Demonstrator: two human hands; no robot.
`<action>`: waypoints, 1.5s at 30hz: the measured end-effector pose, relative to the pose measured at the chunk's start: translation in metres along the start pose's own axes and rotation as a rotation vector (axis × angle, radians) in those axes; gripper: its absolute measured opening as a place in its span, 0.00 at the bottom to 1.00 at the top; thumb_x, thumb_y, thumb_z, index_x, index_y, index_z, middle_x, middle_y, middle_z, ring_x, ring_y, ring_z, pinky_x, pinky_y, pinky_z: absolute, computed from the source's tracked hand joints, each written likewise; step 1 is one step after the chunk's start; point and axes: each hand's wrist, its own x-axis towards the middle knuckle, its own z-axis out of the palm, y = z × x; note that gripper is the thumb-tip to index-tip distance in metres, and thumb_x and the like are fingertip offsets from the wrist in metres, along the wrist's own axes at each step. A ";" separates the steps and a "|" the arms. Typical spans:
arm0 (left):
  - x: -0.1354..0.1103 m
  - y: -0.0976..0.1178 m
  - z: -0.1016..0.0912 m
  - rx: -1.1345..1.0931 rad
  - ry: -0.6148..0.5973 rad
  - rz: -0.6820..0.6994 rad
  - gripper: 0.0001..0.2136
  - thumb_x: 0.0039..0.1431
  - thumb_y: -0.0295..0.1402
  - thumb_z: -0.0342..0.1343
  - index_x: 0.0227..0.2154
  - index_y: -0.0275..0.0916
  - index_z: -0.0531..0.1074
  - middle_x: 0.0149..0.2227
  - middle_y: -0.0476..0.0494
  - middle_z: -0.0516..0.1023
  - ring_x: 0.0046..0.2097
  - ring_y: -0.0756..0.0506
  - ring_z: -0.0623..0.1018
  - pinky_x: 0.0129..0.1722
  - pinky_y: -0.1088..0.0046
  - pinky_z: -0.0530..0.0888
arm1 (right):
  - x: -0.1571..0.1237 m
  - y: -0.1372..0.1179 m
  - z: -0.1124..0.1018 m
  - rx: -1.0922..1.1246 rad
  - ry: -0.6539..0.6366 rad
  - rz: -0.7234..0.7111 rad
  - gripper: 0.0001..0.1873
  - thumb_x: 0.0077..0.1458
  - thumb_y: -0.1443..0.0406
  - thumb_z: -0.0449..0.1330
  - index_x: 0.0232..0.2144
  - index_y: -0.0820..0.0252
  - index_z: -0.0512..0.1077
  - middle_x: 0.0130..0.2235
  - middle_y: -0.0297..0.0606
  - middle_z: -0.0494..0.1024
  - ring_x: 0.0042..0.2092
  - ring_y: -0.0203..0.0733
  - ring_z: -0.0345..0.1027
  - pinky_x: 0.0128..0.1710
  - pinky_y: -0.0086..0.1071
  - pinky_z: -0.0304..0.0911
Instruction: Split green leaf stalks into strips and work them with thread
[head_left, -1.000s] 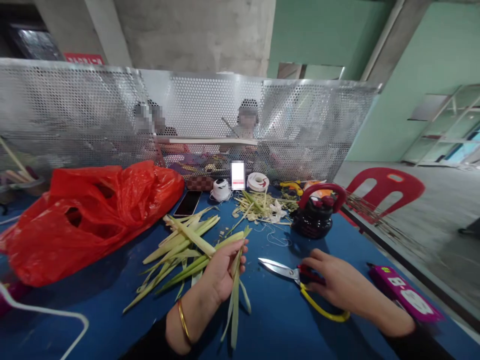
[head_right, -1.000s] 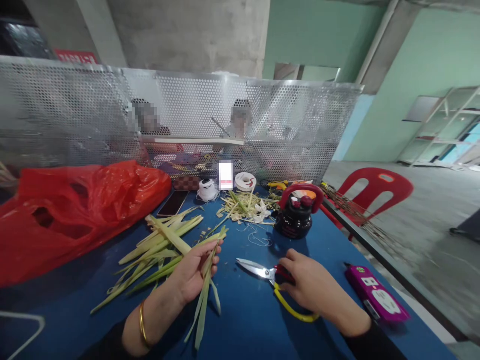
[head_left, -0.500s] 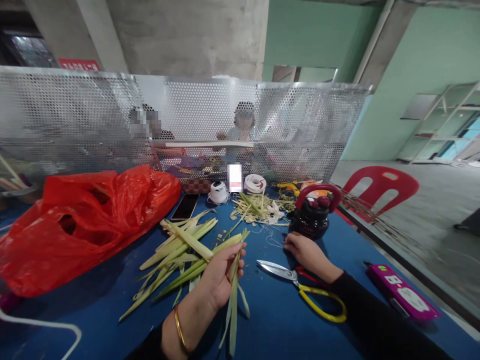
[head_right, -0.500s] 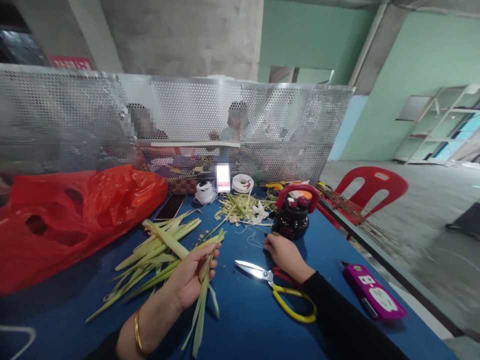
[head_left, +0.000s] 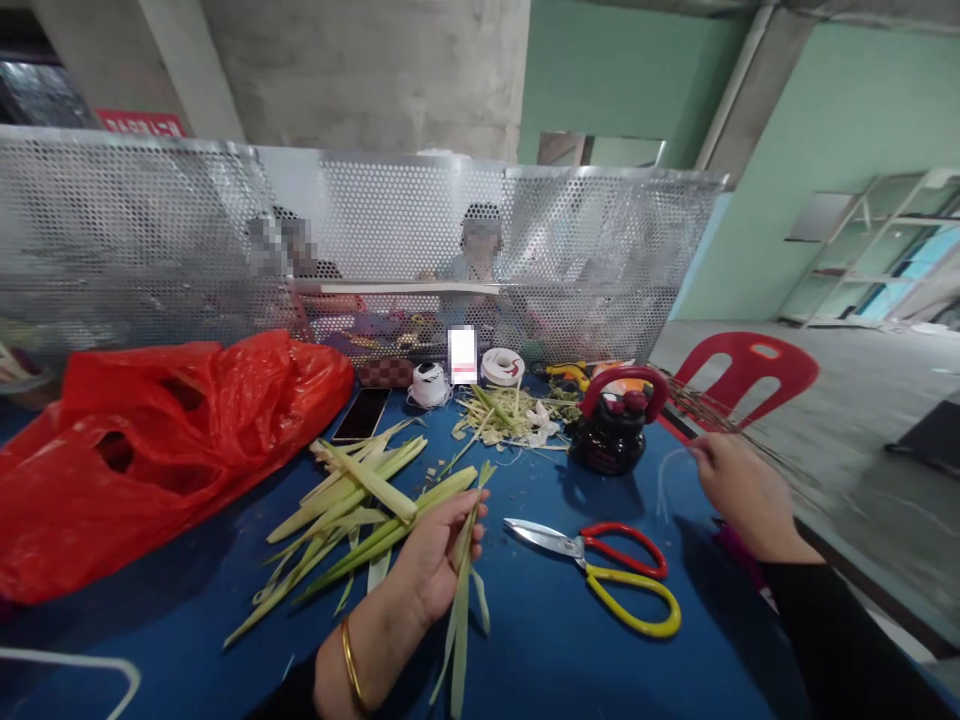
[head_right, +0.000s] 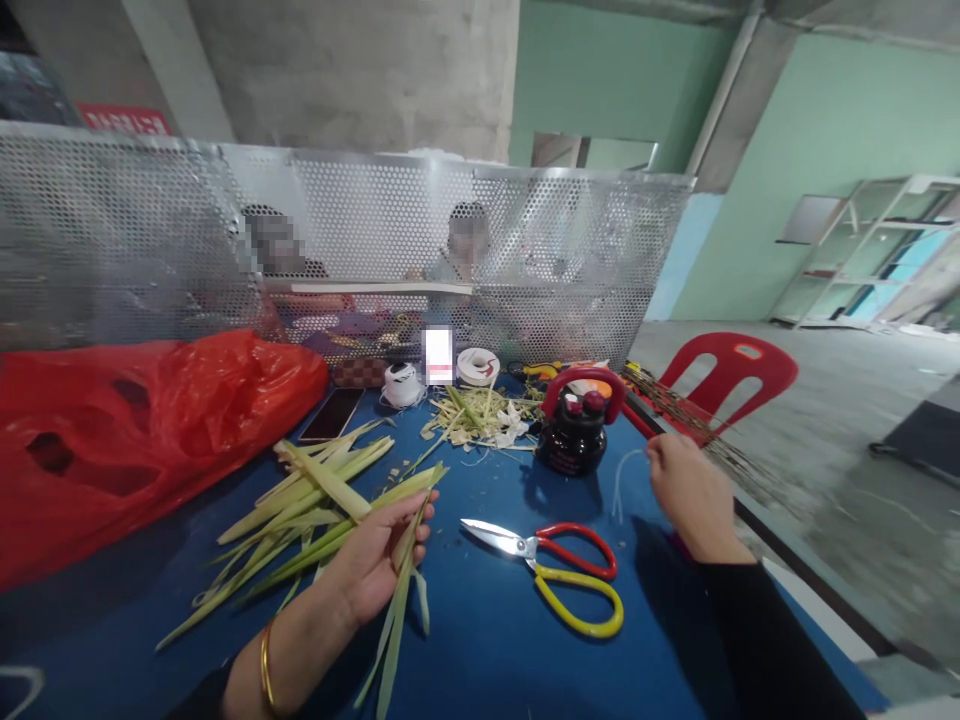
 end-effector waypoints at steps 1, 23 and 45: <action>0.000 0.000 0.000 0.003 -0.003 0.007 0.05 0.56 0.26 0.57 0.34 0.30 0.75 0.23 0.52 0.71 0.18 0.57 0.69 0.16 0.82 0.65 | 0.000 -0.002 0.003 -0.012 -0.039 -0.070 0.09 0.56 0.68 0.52 0.37 0.61 0.72 0.38 0.47 0.77 0.34 0.49 0.73 0.28 0.36 0.59; -0.012 0.051 0.059 0.068 -0.203 0.463 0.11 0.40 0.28 0.68 0.30 0.34 0.75 0.30 0.47 0.76 0.31 0.51 0.74 0.32 0.78 0.69 | 0.007 -0.193 -0.088 1.380 -0.464 -0.464 0.07 0.54 0.63 0.57 0.35 0.59 0.71 0.34 0.35 0.76 0.37 0.40 0.69 0.39 0.33 0.65; 0.009 0.067 0.032 1.017 -0.144 1.202 0.17 0.58 0.24 0.48 0.48 0.43 0.74 0.43 0.46 0.79 0.42 0.47 0.77 0.46 0.72 0.70 | 0.006 -0.194 -0.068 1.569 -0.857 -0.254 0.19 0.56 0.50 0.57 0.27 0.60 0.68 0.26 0.34 0.77 0.18 0.31 0.67 0.19 0.25 0.62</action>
